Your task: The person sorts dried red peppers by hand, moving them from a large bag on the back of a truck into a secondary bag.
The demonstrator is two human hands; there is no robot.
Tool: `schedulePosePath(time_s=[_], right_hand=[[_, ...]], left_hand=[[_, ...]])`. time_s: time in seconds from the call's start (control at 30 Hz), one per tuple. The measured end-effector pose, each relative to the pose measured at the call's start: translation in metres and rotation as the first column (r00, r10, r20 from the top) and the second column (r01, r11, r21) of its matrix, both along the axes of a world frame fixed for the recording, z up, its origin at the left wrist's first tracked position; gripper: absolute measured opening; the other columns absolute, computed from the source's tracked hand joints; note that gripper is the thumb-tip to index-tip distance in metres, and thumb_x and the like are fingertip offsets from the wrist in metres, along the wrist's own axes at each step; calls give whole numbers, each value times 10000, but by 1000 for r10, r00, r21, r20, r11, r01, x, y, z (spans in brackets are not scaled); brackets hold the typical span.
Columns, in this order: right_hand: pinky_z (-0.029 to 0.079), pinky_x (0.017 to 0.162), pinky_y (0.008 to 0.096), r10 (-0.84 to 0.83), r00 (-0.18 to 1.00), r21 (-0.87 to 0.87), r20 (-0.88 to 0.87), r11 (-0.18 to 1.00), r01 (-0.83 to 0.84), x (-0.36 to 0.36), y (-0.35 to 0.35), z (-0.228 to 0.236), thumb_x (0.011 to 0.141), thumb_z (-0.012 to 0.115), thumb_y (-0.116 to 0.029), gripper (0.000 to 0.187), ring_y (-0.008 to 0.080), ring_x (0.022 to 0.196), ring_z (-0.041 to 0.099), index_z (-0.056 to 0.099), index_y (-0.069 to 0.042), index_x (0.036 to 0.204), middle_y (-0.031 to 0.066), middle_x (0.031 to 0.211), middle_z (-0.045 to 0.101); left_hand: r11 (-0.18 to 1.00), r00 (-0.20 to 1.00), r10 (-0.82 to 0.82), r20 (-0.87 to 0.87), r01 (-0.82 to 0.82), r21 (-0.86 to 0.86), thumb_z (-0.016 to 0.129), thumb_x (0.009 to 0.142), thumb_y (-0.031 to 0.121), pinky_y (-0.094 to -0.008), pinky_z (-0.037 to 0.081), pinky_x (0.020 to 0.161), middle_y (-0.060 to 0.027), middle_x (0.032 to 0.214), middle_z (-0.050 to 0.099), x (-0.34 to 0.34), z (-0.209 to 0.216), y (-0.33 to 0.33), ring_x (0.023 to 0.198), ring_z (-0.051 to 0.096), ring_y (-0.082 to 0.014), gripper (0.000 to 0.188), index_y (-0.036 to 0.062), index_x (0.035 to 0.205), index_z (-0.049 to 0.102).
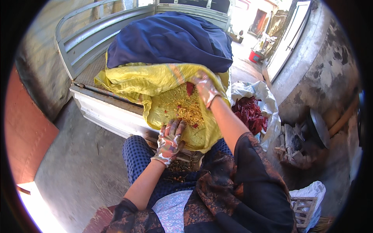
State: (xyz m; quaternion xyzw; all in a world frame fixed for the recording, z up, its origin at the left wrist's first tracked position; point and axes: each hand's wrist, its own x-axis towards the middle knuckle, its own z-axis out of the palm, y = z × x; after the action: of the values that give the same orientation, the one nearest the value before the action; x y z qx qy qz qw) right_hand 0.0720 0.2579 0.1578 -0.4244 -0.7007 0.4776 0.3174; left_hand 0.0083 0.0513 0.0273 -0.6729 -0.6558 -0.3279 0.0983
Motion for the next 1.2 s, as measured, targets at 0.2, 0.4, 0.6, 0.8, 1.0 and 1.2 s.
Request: schedulePosePath(time_s=[0.2,0.4,0.6,0.8,1.0,1.2], right_hand=[[463,910,398,-44,986,606,160,793,-63,11,31,17,895,546,-155,397,316,1043,586,486,-95,1282,143,1146,612],[467,869,430,-219,408,458,886,548,-700,7,41,-17,861,559,-295,304,329,981,606,623,-76,1060,144,1064,640],[435,947,407,-507,680,777,529,611,-149,-19,57,-11,880,494,-229,422,301,1158,539,529,-73,1270,137,1245,567],[384,1005,404,-269,780,778,565,490,-394,-52,98,-25,907,439,-313,461,323,1218,474,491,-89,1307,143,1324,498],[271,1091,424,-274,755,764,596,484,-427,-71,76,-34,920,391,-431,558,313,1323,351,394,-128,1388,131,1453,352],[277,1085,417,-262,757,758,599,489,-431,-84,72,-31,909,415,-465,573,312,1300,373,395,-151,1389,104,1436,379]], left_hand=[[976,972,41,-230,10,216,622,710,170,-447,395,879,-35,1147,602,-30,-24,23,1127,530,-254,385,160,1094,609],[949,979,-177,100,143,280,585,784,164,-434,402,898,-26,971,639,-54,-24,33,1001,581,-229,128,167,906,620],[932,911,-298,285,213,293,652,773,271,-434,448,859,-86,1031,611,-53,-34,39,999,576,-268,268,110,984,611],[973,963,-13,-268,74,218,590,719,263,-488,286,1009,-15,1159,584,-72,-46,39,1133,500,-228,419,231,1136,596],[958,937,-240,253,187,217,584,788,190,-338,476,714,-47,939,605,-95,-43,39,837,570,-202,201,145,981,618],[883,-202,-417,886,141,448,534,862,56,-209,416,577,-37,874,582,-65,-57,50,708,512,-104,97,60,952,570]])
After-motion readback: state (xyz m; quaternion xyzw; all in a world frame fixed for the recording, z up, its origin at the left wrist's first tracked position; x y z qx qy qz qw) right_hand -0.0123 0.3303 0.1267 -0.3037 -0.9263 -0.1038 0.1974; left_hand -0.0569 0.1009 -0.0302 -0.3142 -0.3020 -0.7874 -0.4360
